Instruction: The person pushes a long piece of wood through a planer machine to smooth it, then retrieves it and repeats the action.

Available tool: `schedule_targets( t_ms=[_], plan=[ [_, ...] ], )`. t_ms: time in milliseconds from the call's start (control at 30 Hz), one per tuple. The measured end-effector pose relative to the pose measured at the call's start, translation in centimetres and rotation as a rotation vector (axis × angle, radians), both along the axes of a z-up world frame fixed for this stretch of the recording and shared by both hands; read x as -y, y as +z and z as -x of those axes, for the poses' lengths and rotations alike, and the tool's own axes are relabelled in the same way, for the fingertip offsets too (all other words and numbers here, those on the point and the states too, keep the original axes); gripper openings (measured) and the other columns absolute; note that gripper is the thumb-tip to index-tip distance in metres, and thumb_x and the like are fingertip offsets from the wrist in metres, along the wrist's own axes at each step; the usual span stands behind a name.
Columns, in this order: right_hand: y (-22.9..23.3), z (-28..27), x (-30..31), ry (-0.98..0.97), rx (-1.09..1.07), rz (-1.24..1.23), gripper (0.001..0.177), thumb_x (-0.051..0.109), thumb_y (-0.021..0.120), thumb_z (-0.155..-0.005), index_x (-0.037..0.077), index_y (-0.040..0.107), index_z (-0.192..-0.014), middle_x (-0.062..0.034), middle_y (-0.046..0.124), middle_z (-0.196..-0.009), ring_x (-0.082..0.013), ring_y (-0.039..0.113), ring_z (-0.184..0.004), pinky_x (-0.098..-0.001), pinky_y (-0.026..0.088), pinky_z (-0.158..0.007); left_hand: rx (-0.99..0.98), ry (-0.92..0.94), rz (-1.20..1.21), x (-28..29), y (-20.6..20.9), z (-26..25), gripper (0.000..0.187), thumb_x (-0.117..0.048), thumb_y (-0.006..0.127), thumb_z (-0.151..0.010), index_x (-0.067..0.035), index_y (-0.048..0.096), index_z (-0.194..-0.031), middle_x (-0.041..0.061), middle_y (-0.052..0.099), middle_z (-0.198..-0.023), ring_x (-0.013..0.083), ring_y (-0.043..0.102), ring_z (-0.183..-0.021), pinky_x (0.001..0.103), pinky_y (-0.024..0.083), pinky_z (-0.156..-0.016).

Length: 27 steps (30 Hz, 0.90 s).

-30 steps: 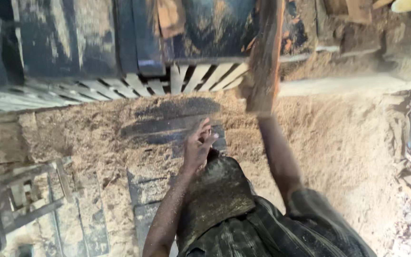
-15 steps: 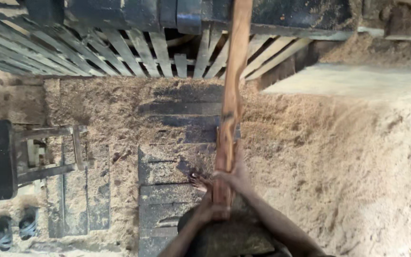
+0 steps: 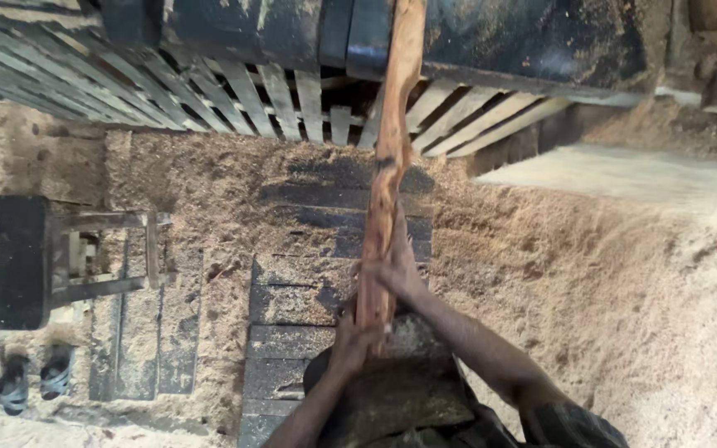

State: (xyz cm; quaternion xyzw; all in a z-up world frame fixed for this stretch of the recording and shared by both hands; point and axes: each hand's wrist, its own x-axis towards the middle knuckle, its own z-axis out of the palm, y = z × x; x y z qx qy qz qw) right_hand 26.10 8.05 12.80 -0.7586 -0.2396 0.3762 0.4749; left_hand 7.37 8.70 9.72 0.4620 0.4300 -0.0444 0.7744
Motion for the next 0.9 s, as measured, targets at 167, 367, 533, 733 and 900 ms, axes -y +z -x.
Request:
schedule_targets(
  t_ms=[167, 367, 533, 733, 900],
  plan=[
    [-0.5, -9.2, -7.1, -0.122, -0.002, 0.085, 0.116, -0.005, 0.062, -0.071, 0.011, -0.008, -0.161, -0.0285, 0.029, -0.161, -0.0472, 0.050, -0.136, -0.0625, 0.057, -0.102, 0.032, 0.096, -0.063, -6.9, 1.3, -10.8, 0.087, -0.012, 0.083, -0.065, -0.003, 0.048, -0.145, 0.016, 0.070, -0.118, 0.0237, 0.076, -0.093, 0.036, 0.069, -0.077],
    [-2.2, -23.4, -15.1, -0.067, 0.279, -0.248, 0.111, 0.007, 0.080, -0.088, 0.004, -0.002, -0.162, -0.0352, 0.025, -0.161, -0.0508, 0.039, -0.144, -0.0682, 0.045, -0.102, -0.069, 0.041, -0.099, -14.4, 0.3, -24.1, 0.058, -0.018, 0.078, -0.083, 0.002, 0.069, -0.136, 0.019, 0.075, -0.108, 0.0206, 0.065, -0.073, 0.030, 0.055, -0.057],
    [-2.5, -23.8, -14.4, -0.125, -0.027, 0.019, 0.086, 0.036, 0.055, -0.100, 0.011, 0.010, -0.168, -0.0249, 0.047, -0.155, -0.0380, 0.069, -0.122, -0.0517, 0.066, -0.088, -0.087, 0.083, -0.261, -15.3, -0.4, -24.6, 0.076, -0.037, 0.067, -0.090, -0.019, 0.029, -0.154, 0.006, 0.072, -0.104, 0.0206, 0.073, -0.072, 0.035, 0.058, -0.054],
    [-8.1, -13.7, -2.1, 0.222, 0.400, -0.483, 0.102, 0.015, 0.072, -0.101, 0.003, -0.005, -0.167, -0.0286, 0.010, -0.173, -0.0444, 0.015, -0.163, -0.0532, 0.026, -0.129, 0.256, -0.171, -1.417, -15.3, -4.5, -18.3, 0.044, -0.018, 0.074, -0.093, -0.011, 0.067, -0.137, 0.016, 0.071, -0.134, 0.0317, 0.071, -0.119, 0.043, 0.062, -0.095],
    [-10.6, -20.2, -6.6, 0.263, 0.798, -0.458, 0.094, 0.025, 0.081, -0.089, 0.001, 0.023, -0.159, -0.0318, 0.019, -0.164, -0.0495, 0.018, -0.153, -0.0650, 0.025, -0.125, 0.257, -0.306, -1.703, -20.1, -4.3, -24.8, 0.032, -0.018, 0.084, -0.084, -0.004, 0.077, -0.112, 0.015, 0.072, -0.126, 0.0328, 0.068, -0.125, 0.056, 0.048, -0.116]
  ],
)
